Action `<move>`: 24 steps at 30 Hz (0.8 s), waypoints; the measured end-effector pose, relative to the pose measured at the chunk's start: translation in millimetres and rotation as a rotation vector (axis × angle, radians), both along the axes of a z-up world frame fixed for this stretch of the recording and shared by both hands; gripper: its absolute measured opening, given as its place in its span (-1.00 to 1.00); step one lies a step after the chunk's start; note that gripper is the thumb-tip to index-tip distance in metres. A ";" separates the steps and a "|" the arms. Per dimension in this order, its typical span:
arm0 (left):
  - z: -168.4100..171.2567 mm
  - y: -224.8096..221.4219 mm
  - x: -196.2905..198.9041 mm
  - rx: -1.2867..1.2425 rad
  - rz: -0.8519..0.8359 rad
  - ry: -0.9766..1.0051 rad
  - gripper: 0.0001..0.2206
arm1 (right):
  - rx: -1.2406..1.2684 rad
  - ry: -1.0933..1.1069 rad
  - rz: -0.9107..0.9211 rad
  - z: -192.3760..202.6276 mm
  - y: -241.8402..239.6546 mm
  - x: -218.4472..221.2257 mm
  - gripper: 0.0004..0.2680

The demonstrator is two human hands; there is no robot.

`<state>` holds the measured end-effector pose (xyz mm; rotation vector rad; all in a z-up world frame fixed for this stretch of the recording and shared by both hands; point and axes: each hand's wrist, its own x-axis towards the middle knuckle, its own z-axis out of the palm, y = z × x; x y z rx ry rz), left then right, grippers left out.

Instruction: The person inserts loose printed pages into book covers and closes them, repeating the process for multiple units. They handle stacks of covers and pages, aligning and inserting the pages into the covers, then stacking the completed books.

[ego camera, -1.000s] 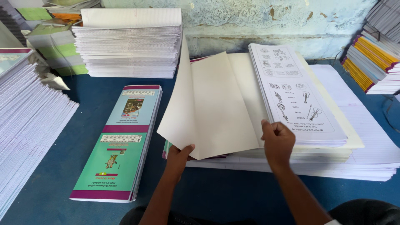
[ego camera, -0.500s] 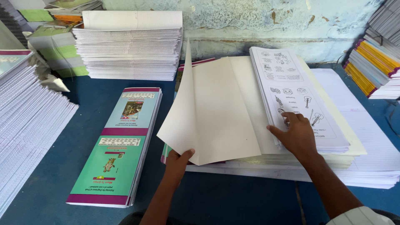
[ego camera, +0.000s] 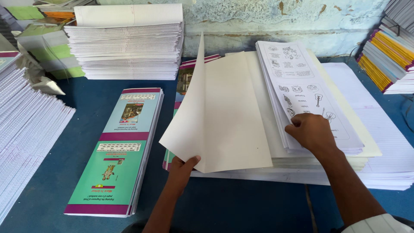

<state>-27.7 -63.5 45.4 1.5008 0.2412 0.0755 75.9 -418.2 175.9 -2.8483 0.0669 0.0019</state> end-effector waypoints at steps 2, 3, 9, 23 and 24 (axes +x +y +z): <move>-0.3 -0.6 0.7 -0.006 0.004 -0.003 -0.65 | 0.031 0.004 0.029 2.8 -0.3 -2.7 -0.79; -0.3 -0.6 0.9 -0.009 0.006 -0.005 -0.65 | 0.048 0.005 0.043 3.8 -0.1 -4.1 -0.79; 1.8 -1.1 -0.1 0.000 0.005 -0.002 -0.66 | 0.124 0.071 0.066 9.0 11.9 -14.7 -0.78; 4.8 -0.6 -1.7 0.026 0.003 0.031 -0.67 | -0.177 0.009 -0.276 -18.3 -51.1 14.7 -0.41; 4.4 -1.3 -0.7 0.028 0.001 0.031 -0.67 | -0.162 -0.002 -0.291 -22.9 -56.6 17.5 -0.39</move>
